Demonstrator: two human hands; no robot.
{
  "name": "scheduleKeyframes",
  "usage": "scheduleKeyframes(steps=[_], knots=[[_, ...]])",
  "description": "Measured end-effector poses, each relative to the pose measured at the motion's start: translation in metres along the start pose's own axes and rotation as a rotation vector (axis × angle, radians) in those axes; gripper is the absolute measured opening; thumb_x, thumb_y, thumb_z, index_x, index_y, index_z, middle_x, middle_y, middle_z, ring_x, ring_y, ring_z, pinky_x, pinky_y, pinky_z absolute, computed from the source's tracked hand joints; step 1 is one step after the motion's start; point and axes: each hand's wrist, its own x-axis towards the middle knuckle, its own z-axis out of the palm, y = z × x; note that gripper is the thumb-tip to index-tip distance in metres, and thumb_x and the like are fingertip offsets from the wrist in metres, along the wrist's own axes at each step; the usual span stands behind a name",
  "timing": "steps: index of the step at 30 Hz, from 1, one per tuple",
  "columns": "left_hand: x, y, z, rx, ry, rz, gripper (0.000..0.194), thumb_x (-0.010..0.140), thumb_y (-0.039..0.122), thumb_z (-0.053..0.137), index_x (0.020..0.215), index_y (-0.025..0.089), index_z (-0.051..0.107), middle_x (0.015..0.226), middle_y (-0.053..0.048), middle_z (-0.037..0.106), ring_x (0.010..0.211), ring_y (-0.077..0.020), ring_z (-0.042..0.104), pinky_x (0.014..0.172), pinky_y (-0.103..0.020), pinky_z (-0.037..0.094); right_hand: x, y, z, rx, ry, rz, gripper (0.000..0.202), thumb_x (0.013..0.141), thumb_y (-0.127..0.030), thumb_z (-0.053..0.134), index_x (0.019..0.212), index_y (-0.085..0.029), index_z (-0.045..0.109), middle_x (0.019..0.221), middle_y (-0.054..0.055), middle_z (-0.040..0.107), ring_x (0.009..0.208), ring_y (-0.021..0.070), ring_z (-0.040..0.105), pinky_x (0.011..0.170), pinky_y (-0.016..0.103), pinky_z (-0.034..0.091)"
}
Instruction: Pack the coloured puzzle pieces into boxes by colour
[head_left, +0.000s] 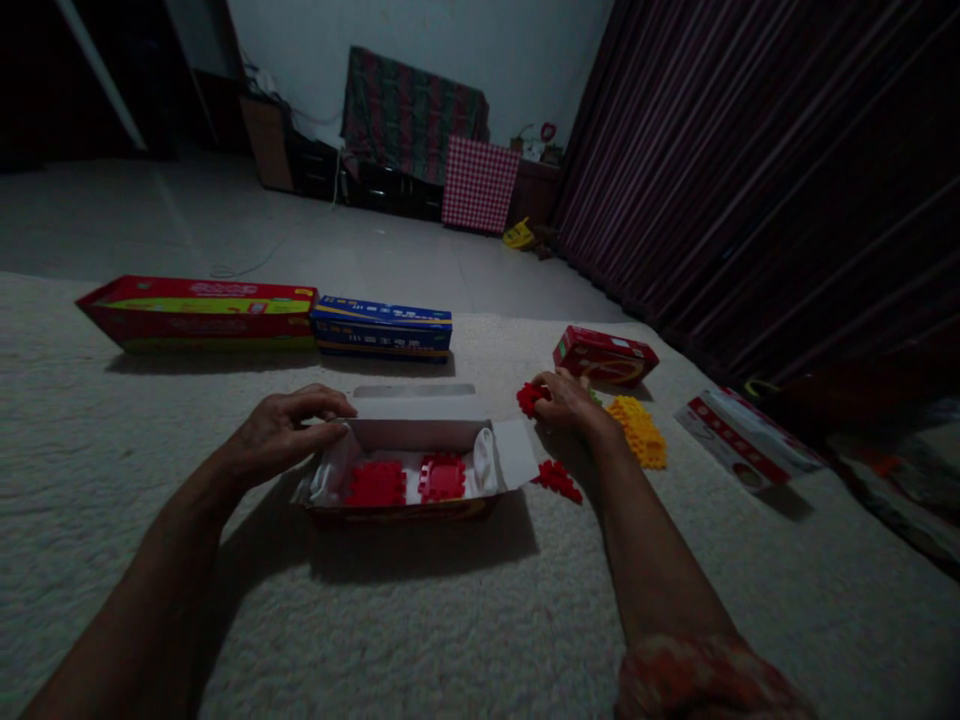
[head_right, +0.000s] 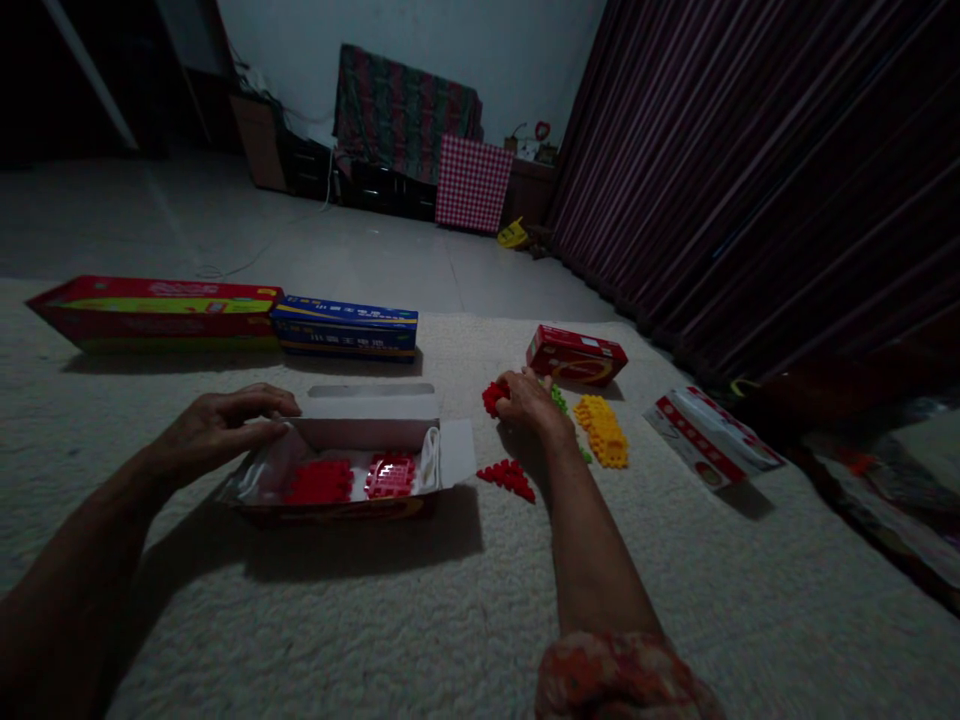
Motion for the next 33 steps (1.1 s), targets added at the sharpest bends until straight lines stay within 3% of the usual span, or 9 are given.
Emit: scheduleKeyframes(steps=[4,8,13,16,20,24,28,33], knots=[[0.001,0.001,0.0,0.008,-0.001,0.028,0.023,0.068,0.039,0.07,0.08,0.02,0.077,0.096,-0.009,0.071,0.086,-0.0238,0.064,0.075,-0.036,0.054,0.005,0.002,0.003,0.005,-0.036,0.032,0.029,0.086,-0.022,0.057,0.112,-0.014,0.068,0.119,0.02,0.067,0.116,0.0326,0.057,0.1,0.049,0.037],[0.001,0.001,0.001,0.016,0.005,0.036,0.024,0.069,0.039,0.069,0.081,0.02,0.076,0.094,-0.008,0.071,0.085,-0.0219,0.063,0.074,-0.033,0.054,0.01,0.005,-0.001,0.022,-0.075,0.045,0.028,0.084,-0.03,0.062,0.108,-0.017,0.07,0.112,0.015,0.071,0.109,0.0322,0.064,0.098,0.048,0.042],[0.001,0.001,0.002,0.012,-0.001,0.05,0.023,0.069,0.035,0.069,0.083,0.018,0.076,0.095,-0.008,0.07,0.083,-0.0198,0.062,0.077,-0.034,0.053,0.007,0.005,-0.022,0.107,0.158,-0.073,0.046,0.076,-0.036,0.07,0.12,-0.019,0.066,0.119,0.016,0.067,0.109,0.035,0.063,0.095,0.05,0.05],[0.002,-0.001,0.001,0.005,0.0,0.059,0.022,0.069,0.034,0.068,0.082,0.017,0.076,0.095,-0.008,0.069,0.082,-0.0193,0.062,0.076,-0.034,0.053,-0.01,-0.018,-0.044,0.206,0.236,-0.22,0.05,0.076,-0.043,0.073,0.12,-0.021,0.065,0.114,0.015,0.067,0.102,0.0338,0.065,0.091,0.051,0.054],[0.003,-0.003,0.002,-0.001,-0.002,0.065,0.022,0.069,0.033,0.068,0.082,0.018,0.076,0.094,-0.007,0.069,0.082,-0.0193,0.062,0.076,-0.035,0.053,-0.049,-0.075,-0.071,0.292,0.13,-0.521,0.044,0.082,-0.045,0.072,0.12,-0.023,0.065,0.114,0.012,0.067,0.102,0.0303,0.064,0.088,0.047,0.055],[0.002,-0.002,0.002,-0.006,-0.004,0.06,0.021,0.069,0.032,0.068,0.082,0.018,0.076,0.094,-0.007,0.069,0.082,-0.019,0.062,0.077,-0.035,0.053,-0.072,-0.115,-0.071,0.344,-0.042,-0.674,0.038,0.085,-0.033,0.072,0.12,-0.023,0.063,0.117,0.01,0.066,0.106,0.0259,0.063,0.089,0.04,0.054],[0.002,-0.002,0.002,-0.019,0.006,0.068,0.021,0.069,0.032,0.069,0.082,0.018,0.076,0.094,-0.007,0.069,0.081,-0.0185,0.061,0.076,-0.035,0.053,-0.069,-0.122,-0.054,0.344,-0.175,-0.672,0.038,0.085,-0.025,0.071,0.121,-0.023,0.061,0.118,0.009,0.064,0.105,0.0225,0.063,0.089,0.037,0.053],[0.003,-0.004,0.002,-0.013,0.001,0.078,0.021,0.069,0.033,0.069,0.082,0.018,0.076,0.092,-0.007,0.069,0.082,-0.019,0.062,0.076,-0.035,0.053,-0.064,-0.12,-0.042,0.334,-0.195,-0.633,0.041,0.083,-0.025,0.073,0.122,-0.024,0.06,0.116,0.008,0.063,0.103,0.0221,0.062,0.088,0.037,0.053]])
